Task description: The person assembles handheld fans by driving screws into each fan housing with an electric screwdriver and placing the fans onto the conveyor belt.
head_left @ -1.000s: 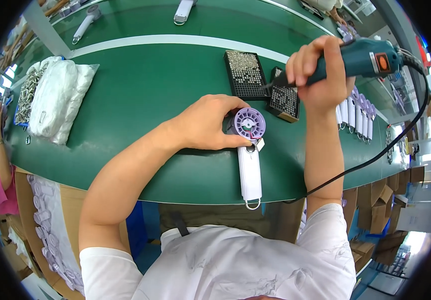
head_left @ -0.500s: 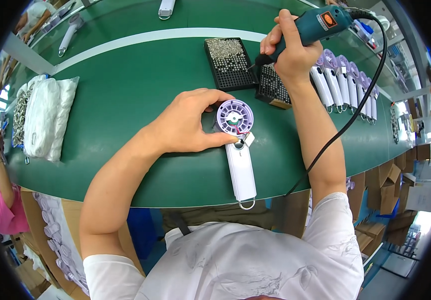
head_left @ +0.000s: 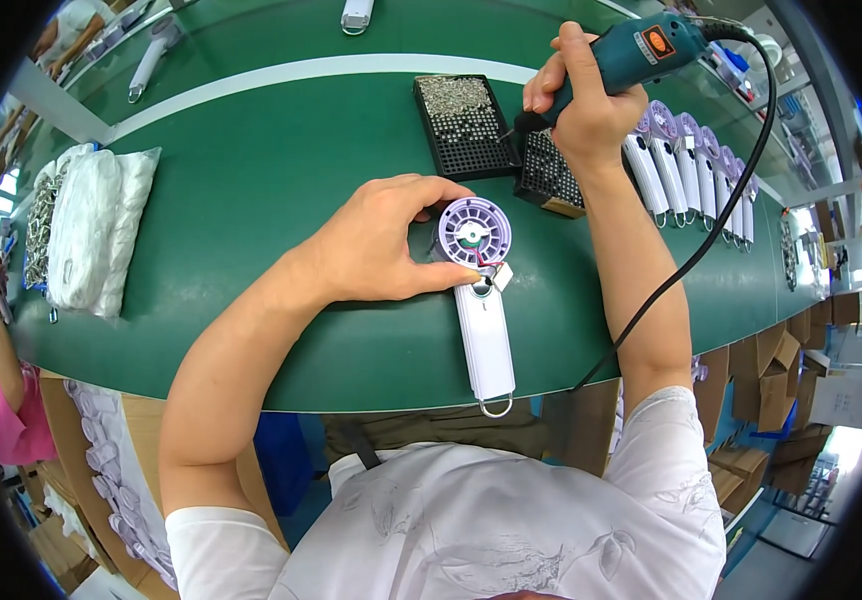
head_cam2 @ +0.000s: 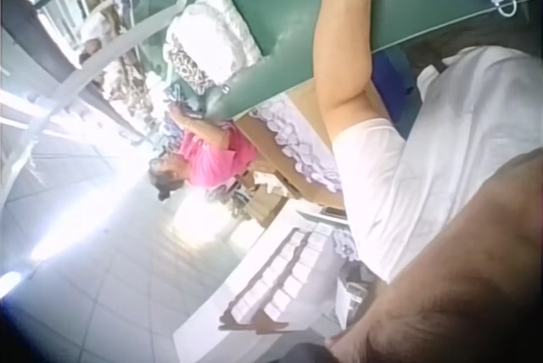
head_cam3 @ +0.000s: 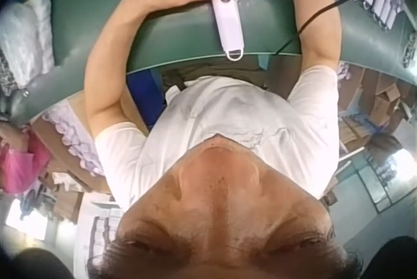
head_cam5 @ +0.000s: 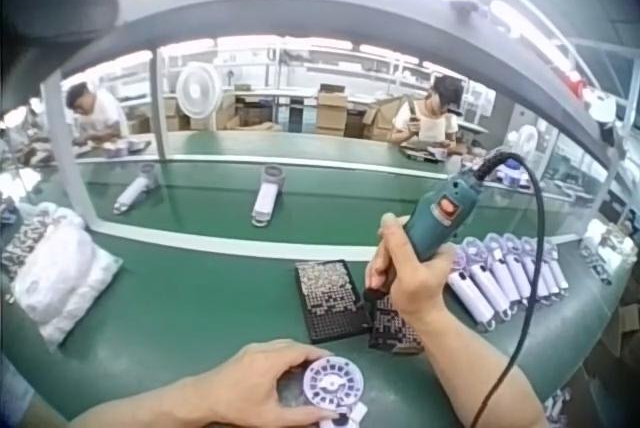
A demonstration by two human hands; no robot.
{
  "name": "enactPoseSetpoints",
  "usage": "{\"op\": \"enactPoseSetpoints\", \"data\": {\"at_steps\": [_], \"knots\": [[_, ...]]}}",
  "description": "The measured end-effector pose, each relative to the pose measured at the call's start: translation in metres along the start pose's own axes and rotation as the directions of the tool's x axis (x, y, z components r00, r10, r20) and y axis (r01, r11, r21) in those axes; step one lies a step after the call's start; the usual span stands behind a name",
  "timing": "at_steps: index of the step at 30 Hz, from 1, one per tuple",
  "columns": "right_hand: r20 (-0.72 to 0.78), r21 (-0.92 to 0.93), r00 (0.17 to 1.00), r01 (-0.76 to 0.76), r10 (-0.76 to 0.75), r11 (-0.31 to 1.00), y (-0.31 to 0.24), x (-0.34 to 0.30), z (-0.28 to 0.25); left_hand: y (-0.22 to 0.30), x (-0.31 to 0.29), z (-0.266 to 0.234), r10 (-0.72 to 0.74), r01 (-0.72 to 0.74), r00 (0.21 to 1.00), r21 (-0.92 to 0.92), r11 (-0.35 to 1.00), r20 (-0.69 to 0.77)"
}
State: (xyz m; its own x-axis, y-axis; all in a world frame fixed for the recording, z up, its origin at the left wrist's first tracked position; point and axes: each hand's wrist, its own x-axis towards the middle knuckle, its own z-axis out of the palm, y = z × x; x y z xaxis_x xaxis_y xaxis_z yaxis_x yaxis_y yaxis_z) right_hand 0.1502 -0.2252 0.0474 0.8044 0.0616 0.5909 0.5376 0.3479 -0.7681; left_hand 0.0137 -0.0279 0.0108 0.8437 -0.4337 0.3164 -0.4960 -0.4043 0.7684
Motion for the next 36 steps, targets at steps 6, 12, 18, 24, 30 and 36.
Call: {"op": "enactPoseSetpoints", "data": {"at_steps": [6, 12, 18, 24, 30, 36], "knots": [[0.046, -0.023, 0.998, 0.049, -0.048, 0.999, 0.002, 0.003, -0.001, 0.001, 0.002, 0.000, -0.008, 0.008, 1.000, -0.007, 1.000, 0.004], [0.042, -0.097, 0.998, 0.046, -0.042, 0.994, 0.002, 0.002, 0.004, 0.002, 0.002, -0.001, 0.001, -0.001, 1.000, 0.014, 1.000, -0.002], [-0.037, -0.056, 0.999, 0.020, -0.022, 0.998, -0.007, 0.000, 0.007, 0.001, -0.001, -0.001, -0.018, 0.018, 1.000, 0.022, 1.000, -0.022], [0.117, 0.177, 0.993, 0.005, -0.026, 0.984, -0.058, 0.002, 0.009, 0.002, -0.002, -0.012, -0.042, 0.046, 0.997, 0.070, 0.996, -0.059], [0.093, 0.283, 0.948, -0.317, 0.303, 0.905, -0.109, -0.032, 0.060, 0.004, -0.002, -0.016, -0.073, 0.077, 0.996, 0.077, 0.994, -0.057], [0.407, 0.170, 0.912, -0.141, 0.061, 0.975, -0.080, -0.027, 0.037, 0.004, -0.002, -0.014, -0.065, 0.069, 0.996, 0.068, 0.995, -0.061]]}}
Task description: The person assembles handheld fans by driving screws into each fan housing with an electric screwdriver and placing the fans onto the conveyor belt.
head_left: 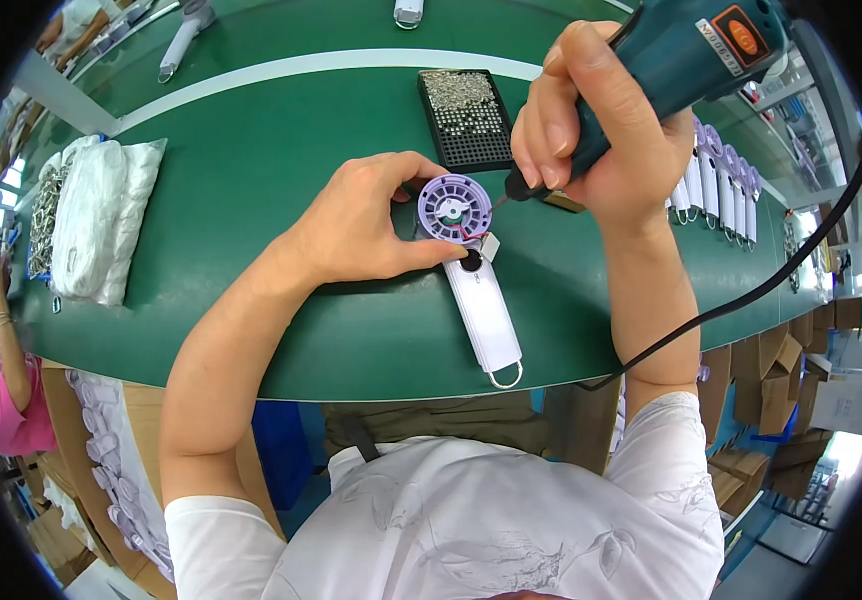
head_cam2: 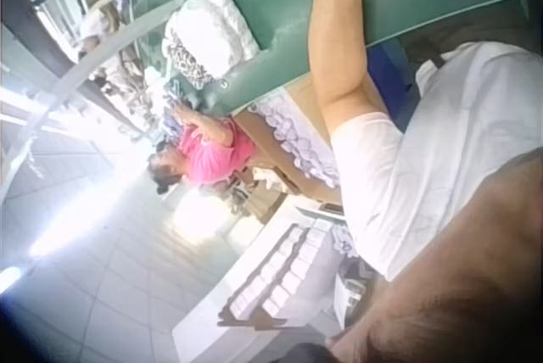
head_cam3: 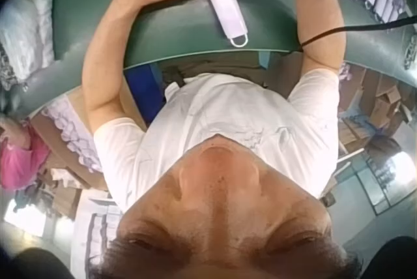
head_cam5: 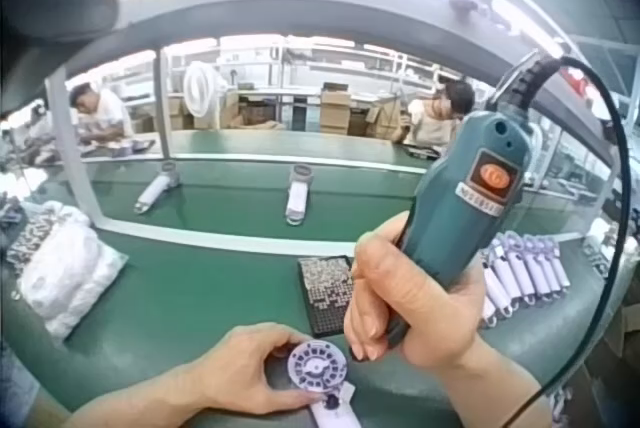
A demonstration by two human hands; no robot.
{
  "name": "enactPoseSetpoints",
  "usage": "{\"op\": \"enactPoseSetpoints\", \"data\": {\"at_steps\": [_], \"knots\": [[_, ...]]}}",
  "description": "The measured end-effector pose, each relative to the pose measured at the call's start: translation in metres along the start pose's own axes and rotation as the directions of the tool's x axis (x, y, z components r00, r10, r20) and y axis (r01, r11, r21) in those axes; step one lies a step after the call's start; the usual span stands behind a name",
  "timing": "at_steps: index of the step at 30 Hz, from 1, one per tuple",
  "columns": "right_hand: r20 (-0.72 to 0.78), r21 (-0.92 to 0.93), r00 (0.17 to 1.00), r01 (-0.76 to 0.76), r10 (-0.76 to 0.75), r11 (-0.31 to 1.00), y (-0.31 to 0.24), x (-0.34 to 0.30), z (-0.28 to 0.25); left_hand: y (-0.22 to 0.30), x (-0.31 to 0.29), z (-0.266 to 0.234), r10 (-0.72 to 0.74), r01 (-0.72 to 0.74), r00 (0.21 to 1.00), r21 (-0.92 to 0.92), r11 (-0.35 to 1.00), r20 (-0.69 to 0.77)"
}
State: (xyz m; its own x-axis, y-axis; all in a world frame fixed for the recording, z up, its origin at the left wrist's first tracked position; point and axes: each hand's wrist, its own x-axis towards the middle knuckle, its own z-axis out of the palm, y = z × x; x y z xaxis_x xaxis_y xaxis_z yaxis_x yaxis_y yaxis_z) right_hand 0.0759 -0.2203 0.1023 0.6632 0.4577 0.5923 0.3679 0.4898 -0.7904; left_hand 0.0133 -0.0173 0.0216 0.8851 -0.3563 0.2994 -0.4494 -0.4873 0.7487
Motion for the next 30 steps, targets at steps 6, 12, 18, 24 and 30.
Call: {"op": "enactPoseSetpoints", "data": {"at_steps": [6, 12, 18, 24, 30], "knots": [[-0.005, 0.029, 1.000, -0.027, 0.027, 0.999, 0.007, -0.003, -0.001, -0.001, -0.001, 0.001, -0.012, 0.012, 1.000, -0.007, 1.000, 0.006], [0.014, -0.162, 0.993, -0.112, 0.116, 0.980, 0.010, -0.006, 0.003, -0.003, 0.000, 0.001, 0.004, -0.004, 1.000, -0.017, 1.000, -0.006], [0.059, -0.108, 0.989, -0.128, 0.135, 0.986, 0.016, -0.014, 0.008, 0.004, -0.001, -0.004, -0.060, 0.060, 0.998, -0.029, 0.998, 0.027], [0.050, -0.115, 0.982, -0.177, 0.184, 0.977, 0.012, -0.021, 0.010, 0.008, -0.002, -0.003, -0.042, 0.042, 0.998, 0.000, 0.999, 0.041], [0.185, -0.139, 0.975, -0.100, 0.125, 0.985, -0.017, -0.016, 0.011, 0.001, -0.003, 0.003, -0.054, 0.057, 0.998, -0.080, 0.995, 0.027]]}}
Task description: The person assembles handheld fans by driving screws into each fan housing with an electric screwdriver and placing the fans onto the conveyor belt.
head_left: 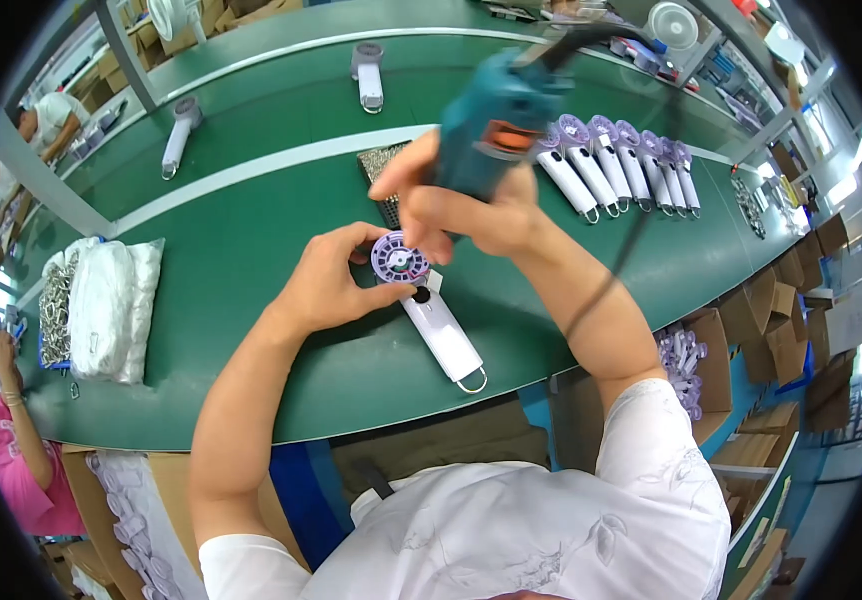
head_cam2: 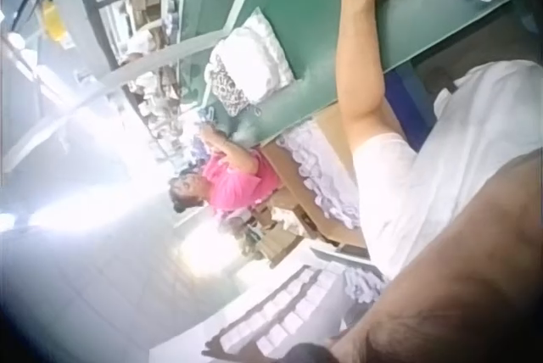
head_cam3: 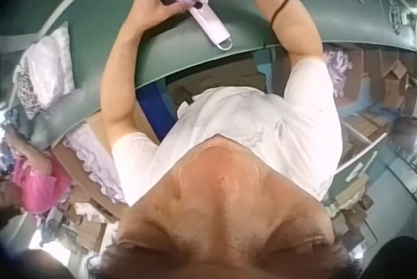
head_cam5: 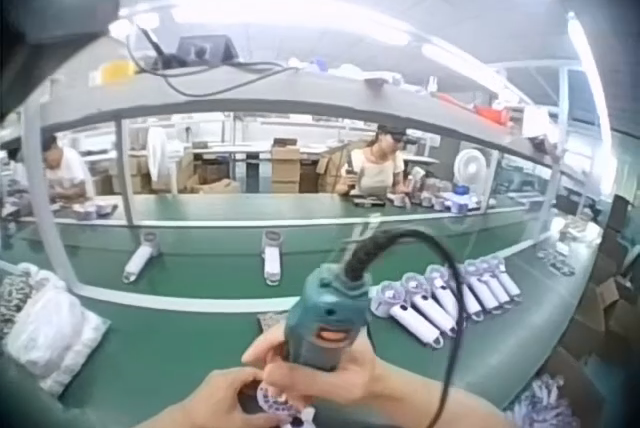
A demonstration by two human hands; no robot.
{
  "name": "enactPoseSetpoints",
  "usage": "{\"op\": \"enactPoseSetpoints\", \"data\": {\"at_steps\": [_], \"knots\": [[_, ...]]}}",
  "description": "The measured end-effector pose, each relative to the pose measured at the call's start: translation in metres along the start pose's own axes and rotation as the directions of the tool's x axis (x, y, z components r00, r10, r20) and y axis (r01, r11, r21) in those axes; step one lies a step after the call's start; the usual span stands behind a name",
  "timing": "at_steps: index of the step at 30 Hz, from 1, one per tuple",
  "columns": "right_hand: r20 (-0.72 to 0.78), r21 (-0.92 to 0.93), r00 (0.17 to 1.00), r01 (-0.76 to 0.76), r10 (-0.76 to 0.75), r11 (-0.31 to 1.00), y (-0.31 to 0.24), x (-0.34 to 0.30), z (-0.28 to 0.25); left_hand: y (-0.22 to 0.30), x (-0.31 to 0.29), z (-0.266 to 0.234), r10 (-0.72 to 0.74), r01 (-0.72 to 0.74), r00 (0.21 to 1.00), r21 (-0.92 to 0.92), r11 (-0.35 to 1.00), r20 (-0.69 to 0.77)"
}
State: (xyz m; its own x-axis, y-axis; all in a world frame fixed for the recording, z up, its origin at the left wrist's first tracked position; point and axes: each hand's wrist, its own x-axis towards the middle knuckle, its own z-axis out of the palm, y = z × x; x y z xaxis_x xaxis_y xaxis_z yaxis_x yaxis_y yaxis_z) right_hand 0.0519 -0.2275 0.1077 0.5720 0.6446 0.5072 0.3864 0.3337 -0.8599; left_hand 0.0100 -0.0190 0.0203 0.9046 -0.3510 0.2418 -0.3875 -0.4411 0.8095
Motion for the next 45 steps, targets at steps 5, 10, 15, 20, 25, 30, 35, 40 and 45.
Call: {"op": "enactPoseSetpoints", "data": {"at_steps": [5, 10, 15, 20, 25, 30, 35, 40, 45], "knots": [[0.123, -0.727, 0.989, 0.144, -0.079, 0.671, -0.039, -0.025, 0.004, -0.007, 0.003, 0.001, 0.214, -0.198, 0.972, 0.153, 0.968, -0.092], [-0.102, -0.937, 0.922, -0.215, 0.374, 0.276, -0.023, -0.093, 0.038, 0.000, 0.004, 0.013, 0.128, -0.106, 0.981, 0.149, 0.983, -0.146], [-0.243, -0.924, 0.897, -0.330, 0.370, 0.191, -0.011, -0.129, 0.033, -0.002, 0.002, 0.027, 0.146, -0.118, 0.976, 0.167, 0.979, -0.164], [-0.353, -0.852, 0.864, -0.456, 0.359, 0.259, -0.026, -0.161, 0.009, 0.009, 0.006, 0.044, 0.221, -0.212, 0.973, 0.122, 0.970, -0.070], [-0.448, -0.788, 0.871, -0.491, 0.203, 0.371, -0.050, -0.212, -0.022, 0.022, 0.003, 0.049, 0.314, -0.311, 0.949, 0.109, 0.944, -0.016], [-0.843, -0.537, 0.531, -0.840, -0.084, 0.079, -0.113, -0.267, -0.106, 0.004, -0.006, 0.010, 0.196, -0.175, 0.969, 0.146, 0.974, -0.147], [-0.892, -0.252, 0.328, -0.932, -0.310, -0.261, -0.145, -0.337, -0.294, -0.030, 0.030, -0.006, 0.024, 0.031, 0.942, 0.158, 0.987, -0.334], [-0.961, -0.133, 0.183, -0.963, -0.208, -0.235, -0.123, -0.352, -0.427, -0.058, 0.116, -0.015, -0.130, 0.242, 0.911, 0.251, 0.937, -0.391], [-0.979, -0.095, 0.135, -0.967, -0.155, -0.236, -0.080, -0.365, -0.488, -0.056, 0.235, -0.032, -0.343, 0.452, 0.892, 0.597, 0.662, -0.294]]}}
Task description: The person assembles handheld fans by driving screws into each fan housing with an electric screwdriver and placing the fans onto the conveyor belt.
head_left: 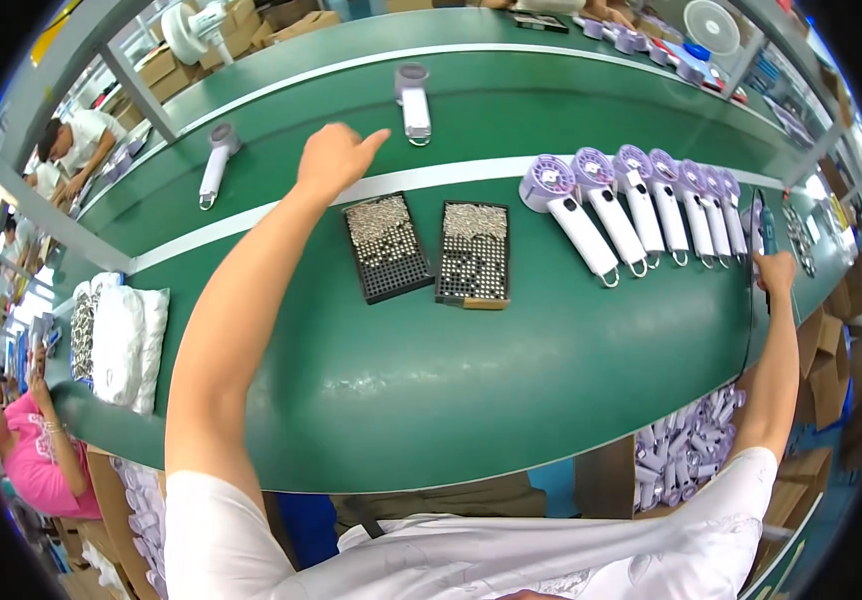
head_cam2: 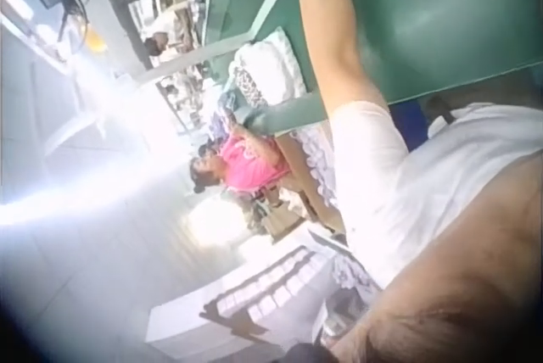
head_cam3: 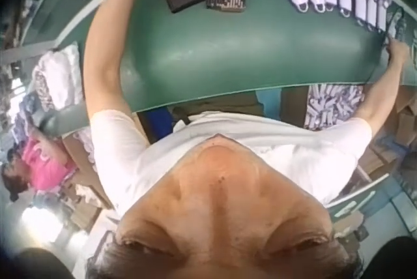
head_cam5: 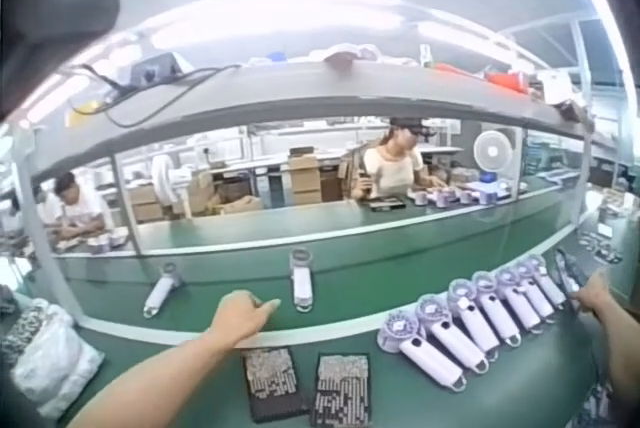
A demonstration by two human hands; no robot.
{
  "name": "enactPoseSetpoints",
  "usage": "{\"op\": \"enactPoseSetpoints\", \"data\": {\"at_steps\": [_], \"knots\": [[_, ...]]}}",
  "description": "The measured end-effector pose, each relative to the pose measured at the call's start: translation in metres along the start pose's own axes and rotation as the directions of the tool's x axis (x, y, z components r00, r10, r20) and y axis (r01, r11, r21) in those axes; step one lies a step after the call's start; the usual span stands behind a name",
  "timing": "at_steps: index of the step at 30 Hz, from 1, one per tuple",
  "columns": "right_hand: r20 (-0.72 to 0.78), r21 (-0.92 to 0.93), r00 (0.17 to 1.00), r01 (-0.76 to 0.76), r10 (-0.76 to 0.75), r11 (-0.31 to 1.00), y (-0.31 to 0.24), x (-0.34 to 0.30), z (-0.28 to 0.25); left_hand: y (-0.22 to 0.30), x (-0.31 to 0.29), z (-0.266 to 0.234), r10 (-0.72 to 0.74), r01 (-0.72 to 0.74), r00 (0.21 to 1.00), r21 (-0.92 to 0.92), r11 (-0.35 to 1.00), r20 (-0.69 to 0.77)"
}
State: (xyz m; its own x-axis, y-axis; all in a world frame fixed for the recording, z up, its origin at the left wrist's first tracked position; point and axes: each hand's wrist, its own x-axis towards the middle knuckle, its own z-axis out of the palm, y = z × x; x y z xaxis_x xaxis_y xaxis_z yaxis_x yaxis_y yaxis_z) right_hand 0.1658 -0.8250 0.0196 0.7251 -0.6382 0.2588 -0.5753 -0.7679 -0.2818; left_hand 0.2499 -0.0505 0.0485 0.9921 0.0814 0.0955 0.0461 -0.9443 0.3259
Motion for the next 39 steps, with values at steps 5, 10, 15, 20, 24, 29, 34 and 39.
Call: {"op": "enactPoseSetpoints", "data": {"at_steps": [5, 10, 15, 20, 24, 29, 34, 39], "knots": [[-0.086, 0.025, 0.994, 0.071, -0.069, 0.997, 0.010, 0.000, 0.014, 0.032, 0.072, 0.019, -0.047, 0.046, 0.999, -0.024, 0.999, -0.014], [-0.267, -0.139, 0.947, 0.146, -0.179, 0.980, 0.005, -0.062, -0.020, 0.048, 0.122, 0.062, -0.078, 0.079, 0.997, -0.140, 0.987, 0.015], [-0.516, 0.200, 0.755, 0.566, -0.405, 0.800, -0.016, -0.154, -0.062, 0.058, 0.139, 0.077, -0.148, 0.215, 0.973, -0.463, 0.860, 0.177], [-0.359, 0.661, 0.889, 0.458, -0.285, 0.594, -0.061, -0.217, -0.101, 0.046, 0.123, 0.064, -0.125, 0.285, 0.958, -0.795, 0.536, 0.259], [-0.386, 0.891, 0.816, 0.450, -0.432, 0.054, -0.152, -0.269, -0.103, 0.005, 0.052, 0.013, -0.124, 0.217, 0.975, -0.924, 0.315, 0.187], [-0.358, 0.908, 0.637, 0.065, -0.683, -0.415, -0.262, -0.324, -0.102, -0.044, -0.074, -0.022, -0.009, 0.123, 0.992, -0.952, 0.280, 0.125], [-0.298, 0.930, 0.638, 0.026, -0.711, -0.366, -0.377, -0.382, -0.080, -0.068, -0.198, -0.032, -0.017, 0.320, 0.939, -0.855, 0.408, 0.343], [-0.255, 0.949, 0.658, 0.029, -0.708, -0.315, -0.460, -0.417, -0.042, -0.068, -0.228, -0.025, -0.055, 0.450, 0.885, -0.821, 0.352, 0.462]]}}
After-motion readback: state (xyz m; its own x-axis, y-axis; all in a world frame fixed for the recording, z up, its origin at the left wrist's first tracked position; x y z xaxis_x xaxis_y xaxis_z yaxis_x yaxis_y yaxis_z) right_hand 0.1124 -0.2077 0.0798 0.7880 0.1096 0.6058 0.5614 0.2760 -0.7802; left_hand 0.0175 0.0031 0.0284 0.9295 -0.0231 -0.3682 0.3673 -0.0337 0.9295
